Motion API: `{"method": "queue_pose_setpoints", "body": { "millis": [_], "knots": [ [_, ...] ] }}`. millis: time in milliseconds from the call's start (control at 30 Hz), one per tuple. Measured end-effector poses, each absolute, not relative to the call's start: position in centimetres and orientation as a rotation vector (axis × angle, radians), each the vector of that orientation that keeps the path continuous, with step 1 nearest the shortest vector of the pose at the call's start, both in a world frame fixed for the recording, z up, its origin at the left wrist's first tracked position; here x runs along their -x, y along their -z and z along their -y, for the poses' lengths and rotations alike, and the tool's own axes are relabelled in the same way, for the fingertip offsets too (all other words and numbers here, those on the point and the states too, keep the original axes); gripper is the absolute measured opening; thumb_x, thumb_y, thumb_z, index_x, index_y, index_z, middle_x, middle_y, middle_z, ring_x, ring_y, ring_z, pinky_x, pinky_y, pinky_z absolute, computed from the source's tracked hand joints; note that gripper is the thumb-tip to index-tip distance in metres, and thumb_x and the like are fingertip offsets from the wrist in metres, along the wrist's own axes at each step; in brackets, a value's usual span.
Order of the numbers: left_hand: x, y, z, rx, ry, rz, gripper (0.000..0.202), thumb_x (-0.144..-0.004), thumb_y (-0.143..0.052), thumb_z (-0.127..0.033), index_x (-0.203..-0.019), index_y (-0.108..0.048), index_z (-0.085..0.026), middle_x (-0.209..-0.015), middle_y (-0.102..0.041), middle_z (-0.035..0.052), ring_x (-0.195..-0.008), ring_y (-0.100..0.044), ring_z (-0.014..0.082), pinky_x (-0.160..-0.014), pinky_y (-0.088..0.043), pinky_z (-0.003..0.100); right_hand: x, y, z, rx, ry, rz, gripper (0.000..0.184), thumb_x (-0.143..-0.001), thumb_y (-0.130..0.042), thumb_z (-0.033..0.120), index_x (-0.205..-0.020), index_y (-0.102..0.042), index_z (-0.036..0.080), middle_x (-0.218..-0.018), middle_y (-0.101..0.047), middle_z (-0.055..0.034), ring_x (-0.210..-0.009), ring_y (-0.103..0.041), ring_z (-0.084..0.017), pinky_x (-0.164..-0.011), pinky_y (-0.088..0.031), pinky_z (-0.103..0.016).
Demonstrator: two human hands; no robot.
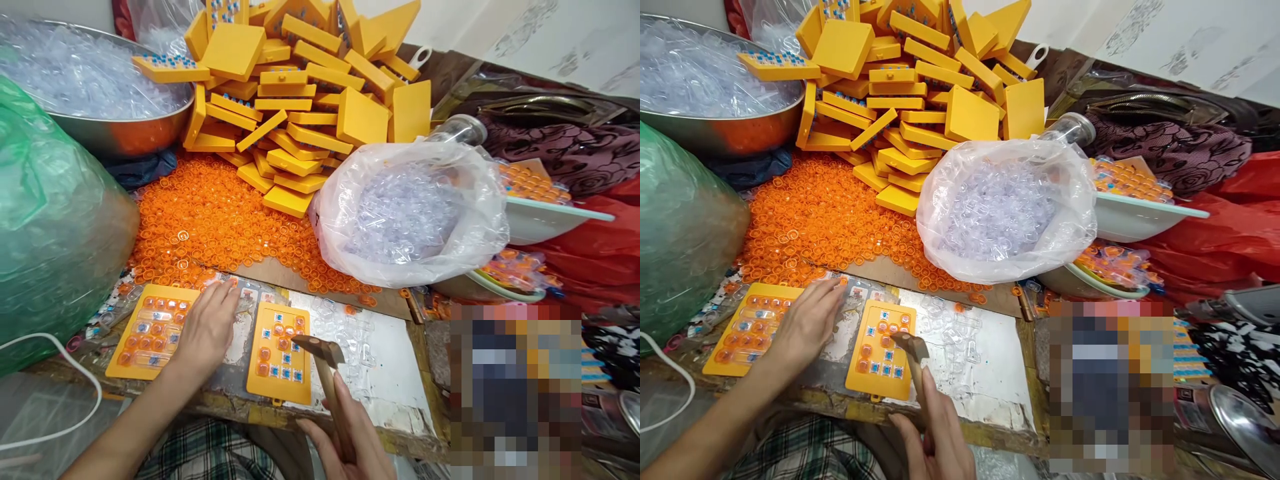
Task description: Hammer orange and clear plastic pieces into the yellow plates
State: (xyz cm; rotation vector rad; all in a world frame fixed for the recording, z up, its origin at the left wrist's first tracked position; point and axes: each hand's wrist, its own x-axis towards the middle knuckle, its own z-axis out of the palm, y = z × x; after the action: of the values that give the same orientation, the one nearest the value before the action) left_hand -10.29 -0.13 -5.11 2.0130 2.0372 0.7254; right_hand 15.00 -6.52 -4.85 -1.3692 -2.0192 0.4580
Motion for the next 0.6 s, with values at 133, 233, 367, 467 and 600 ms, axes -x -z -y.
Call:
{"method": "queue_pose_setpoints", "body": {
  "millis": [133,233,367,467,600],
  "knots": [
    [10.6,4.7,-3.1,-2.034,-0.426,-2.111,0.03,-0.089,-0.037,-0.008,-0.096,-0.066,-0.012,-0.099,-0.066,0.0167,-0.096,-0.059,0.0307,-0.084,-0.046,0.045,-15.2,5.6,5.2,1.367,-0.296,2.146,0.066,-0.091,-0.054,0.031,-0.148,-0.024,0.023,-0.108,-0.065,-0.011,-0.075,-0.069,-0.016,-0.059,-0.057,-0.021],
    [10.2,4.7,-3.3,-2.036,-0.45,-2.015,0.022,-0.089,-0.042,-0.012,-0.092,-0.064,-0.016,-0.086,-0.067,0.0096,-0.085,-0.062,0.0248,-0.075,-0.048,0.036,-15.4,5.8,4.9,1.377,-0.271,2.146,0.066,-0.091,-0.054,0.032,-0.148,-0.024,0.023,-0.105,-0.064,-0.0103,-0.077,-0.069,-0.015,-0.058,-0.056,-0.02],
    [10.1,5.3,-2.5,-2.014,-0.504,-1.906,0.02,-0.09,-0.045,-0.015,-0.09,-0.064,-0.018,-0.088,-0.067,0.0051,-0.078,-0.063,0.0184,-0.068,-0.048,0.028,-15.7,5.9,5.5,1.394,-0.444,2.063,0.066,-0.089,-0.058,0.033,-0.147,-0.028,0.025,-0.108,-0.063,-0.0078,-0.069,-0.068,-0.013,-0.058,-0.056,-0.019],
    [10.1,5.7,-1.9,-1.995,-0.567,-1.899,0.024,-0.091,-0.042,-0.015,-0.094,-0.066,-0.016,-0.094,-0.064,0.0082,-0.081,-0.063,0.0199,-0.07,-0.049,0.03,-16.0,5.6,6.2,1.394,-0.449,2.0,0.064,-0.087,-0.06,0.028,-0.145,-0.032,0.027,-0.115,-0.063,-0.0074,-0.076,-0.069,-0.014,-0.06,-0.057,-0.019],
    [9.0,5.0,0.5,-2.04,-0.744,-1.761,0.027,-0.093,-0.041,-0.017,-0.111,-0.06,-0.017,-0.102,-0.065,0.0079,-0.095,-0.06,0.0207,-0.084,-0.049,0.035,-16.5,5.1,7.3,1.389,-0.399,1.909,0.059,-0.085,-0.061,0.019,-0.14,-0.041,0.027,-0.118,-0.065,-0.0056,-0.096,-0.068,-0.019,-0.075,-0.058,-0.023]
  ]
}}
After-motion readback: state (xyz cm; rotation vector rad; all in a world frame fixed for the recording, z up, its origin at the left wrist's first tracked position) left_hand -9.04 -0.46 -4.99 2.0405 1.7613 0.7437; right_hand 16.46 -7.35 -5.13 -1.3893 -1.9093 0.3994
